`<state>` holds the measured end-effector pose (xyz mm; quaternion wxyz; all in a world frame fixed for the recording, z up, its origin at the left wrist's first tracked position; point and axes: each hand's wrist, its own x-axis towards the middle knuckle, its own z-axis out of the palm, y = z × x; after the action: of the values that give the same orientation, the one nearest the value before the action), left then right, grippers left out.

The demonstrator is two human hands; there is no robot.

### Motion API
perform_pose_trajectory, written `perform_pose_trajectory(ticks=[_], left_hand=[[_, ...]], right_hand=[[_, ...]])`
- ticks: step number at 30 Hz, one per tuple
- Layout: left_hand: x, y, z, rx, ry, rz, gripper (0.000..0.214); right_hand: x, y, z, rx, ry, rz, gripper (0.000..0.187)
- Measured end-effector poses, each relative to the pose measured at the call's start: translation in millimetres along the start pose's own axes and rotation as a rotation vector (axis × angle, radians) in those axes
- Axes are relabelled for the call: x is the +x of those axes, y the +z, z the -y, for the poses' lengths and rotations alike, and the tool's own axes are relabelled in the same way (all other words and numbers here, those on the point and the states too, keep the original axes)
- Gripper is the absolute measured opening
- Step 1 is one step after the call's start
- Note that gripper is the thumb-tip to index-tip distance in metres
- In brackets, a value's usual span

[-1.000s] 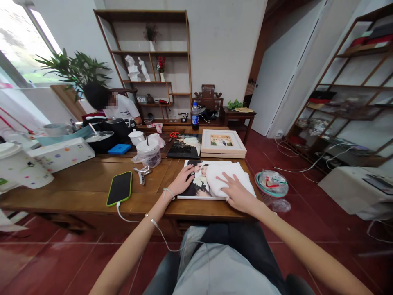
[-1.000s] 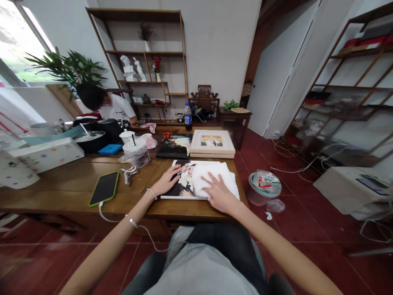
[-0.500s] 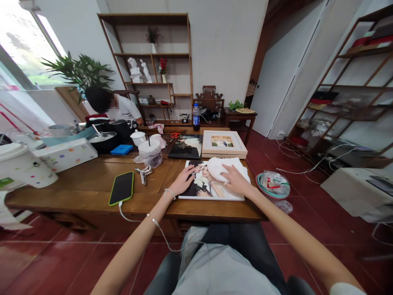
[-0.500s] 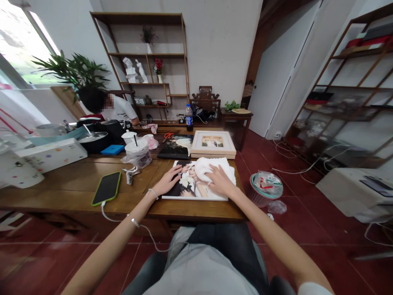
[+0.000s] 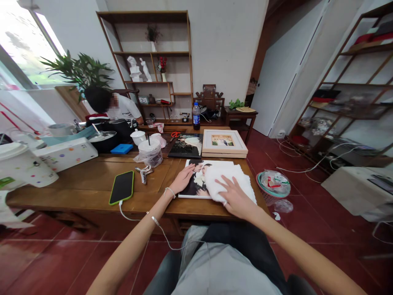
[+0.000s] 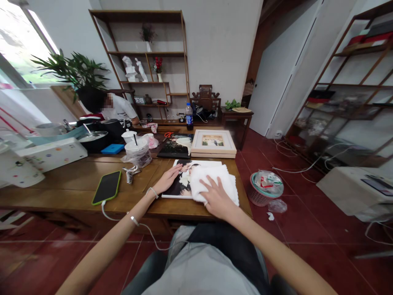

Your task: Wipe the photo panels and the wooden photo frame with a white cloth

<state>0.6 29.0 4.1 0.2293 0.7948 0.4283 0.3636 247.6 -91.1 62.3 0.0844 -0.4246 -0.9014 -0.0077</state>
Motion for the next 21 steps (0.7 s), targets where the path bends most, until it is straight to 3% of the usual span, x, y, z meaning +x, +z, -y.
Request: perform_pose_trajectory(ticks=[3, 6, 12, 18, 21], left_hand=[[-1, 0.7, 0, 0.027, 0.02, 0.002, 0.042], [-2, 1.0, 1, 0.032, 0.043, -0.004, 0.04], [-1, 0.9, 2, 0.009, 0.04, 0.004, 0.038], [-1, -4.3, 2, -0.054, 0.069, 0.043, 0.039], [0, -5.7, 2, -0.073, 0.068, 0.052, 0.039]], right_hand=[[-18, -6, 20, 0.047, -0.074, 0.034, 0.037], [-20, -12, 20, 0.111, -0.093, 0.041, 0.038], [17, -7, 11, 0.071, 0.119, -0.006, 0.042], [50, 16, 69, -0.006, 0.009, -0.041, 0.038], [59, 24, 91, -0.055, 0.039, -0.075, 0.038]])
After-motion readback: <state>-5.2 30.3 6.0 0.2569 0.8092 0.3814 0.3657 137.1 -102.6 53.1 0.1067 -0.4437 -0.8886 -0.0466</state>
